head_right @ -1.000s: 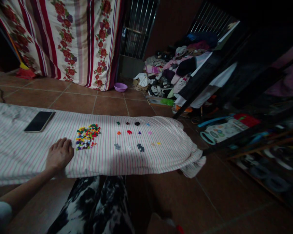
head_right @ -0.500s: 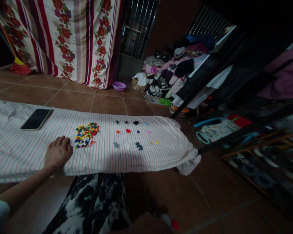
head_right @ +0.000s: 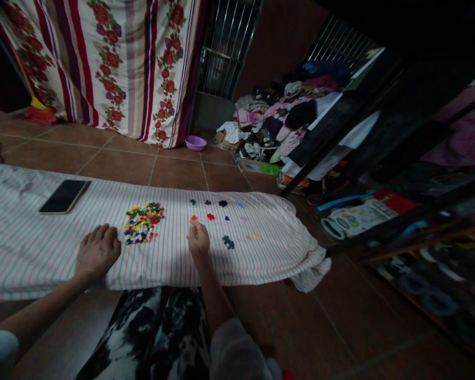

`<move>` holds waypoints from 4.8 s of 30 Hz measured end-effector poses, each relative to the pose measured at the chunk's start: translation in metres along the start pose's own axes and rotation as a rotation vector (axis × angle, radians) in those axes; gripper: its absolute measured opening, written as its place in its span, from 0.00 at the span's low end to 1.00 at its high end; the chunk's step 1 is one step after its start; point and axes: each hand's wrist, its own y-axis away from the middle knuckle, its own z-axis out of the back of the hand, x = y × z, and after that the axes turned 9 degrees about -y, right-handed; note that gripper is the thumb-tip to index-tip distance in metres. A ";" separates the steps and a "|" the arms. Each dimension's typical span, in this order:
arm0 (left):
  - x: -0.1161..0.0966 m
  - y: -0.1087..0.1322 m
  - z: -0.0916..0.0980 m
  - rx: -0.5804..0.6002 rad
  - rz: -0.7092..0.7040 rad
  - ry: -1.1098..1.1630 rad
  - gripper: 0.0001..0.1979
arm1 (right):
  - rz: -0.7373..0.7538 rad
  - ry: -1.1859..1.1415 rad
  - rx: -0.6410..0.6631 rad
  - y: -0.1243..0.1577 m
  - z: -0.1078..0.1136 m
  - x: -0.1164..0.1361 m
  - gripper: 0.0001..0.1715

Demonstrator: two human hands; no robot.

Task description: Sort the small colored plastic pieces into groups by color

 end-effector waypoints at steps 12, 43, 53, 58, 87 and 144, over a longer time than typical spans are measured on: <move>-0.001 -0.001 0.003 0.019 -0.002 -0.017 0.20 | 0.054 0.158 0.107 0.017 -0.015 -0.024 0.17; -0.004 -0.001 0.013 0.065 0.004 0.018 0.21 | -0.009 0.138 -0.172 0.022 0.042 -0.014 0.21; -0.005 -0.001 0.013 0.072 0.019 0.026 0.20 | -0.085 0.216 -0.108 0.030 0.044 -0.047 0.20; -0.005 -0.001 0.014 0.091 0.025 0.011 0.21 | -0.074 0.199 -0.056 0.027 0.042 -0.047 0.19; -0.003 -0.001 0.010 0.065 0.012 -0.023 0.21 | -0.012 0.151 -0.366 0.023 0.063 -0.031 0.22; -0.005 -0.001 0.013 0.078 0.019 0.006 0.20 | 0.091 0.489 -0.138 0.019 0.119 -0.059 0.15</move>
